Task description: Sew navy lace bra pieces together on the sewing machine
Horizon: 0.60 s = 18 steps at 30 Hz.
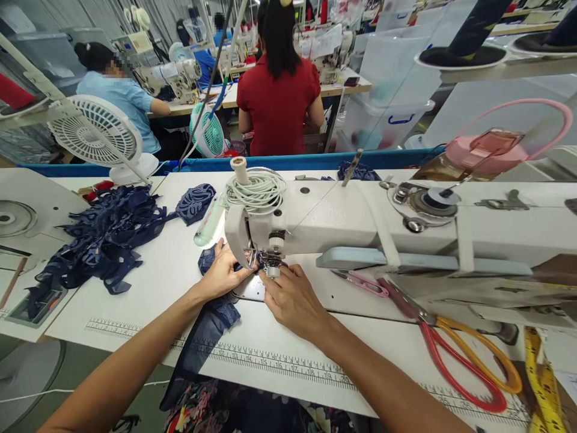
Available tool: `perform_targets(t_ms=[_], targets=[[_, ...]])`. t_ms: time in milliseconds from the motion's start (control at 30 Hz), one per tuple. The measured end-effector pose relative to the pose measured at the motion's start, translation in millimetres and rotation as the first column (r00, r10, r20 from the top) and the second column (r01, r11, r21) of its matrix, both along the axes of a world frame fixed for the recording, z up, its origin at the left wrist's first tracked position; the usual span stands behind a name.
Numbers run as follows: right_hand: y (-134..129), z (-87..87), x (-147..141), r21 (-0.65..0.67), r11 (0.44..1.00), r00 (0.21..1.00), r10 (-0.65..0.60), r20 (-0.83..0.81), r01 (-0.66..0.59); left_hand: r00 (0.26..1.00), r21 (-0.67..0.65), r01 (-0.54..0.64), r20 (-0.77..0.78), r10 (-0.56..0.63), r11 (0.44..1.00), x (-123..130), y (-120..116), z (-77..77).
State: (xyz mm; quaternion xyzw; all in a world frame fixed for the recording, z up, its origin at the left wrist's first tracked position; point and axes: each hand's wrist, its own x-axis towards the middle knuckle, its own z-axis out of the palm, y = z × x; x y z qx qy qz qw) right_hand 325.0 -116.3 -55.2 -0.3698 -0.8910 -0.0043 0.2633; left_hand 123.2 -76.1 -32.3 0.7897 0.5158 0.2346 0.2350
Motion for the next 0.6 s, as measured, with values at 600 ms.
perform_targets(t_ms=[600], targets=[[-1.8, 0.5, 0.8, -0.049, 0.999, 1.000, 0.007, -0.030, -0.008, 0.966, 0.326, 0.205, -0.217, -0.137, 0.923, -5.2, -7.5, -1.8]])
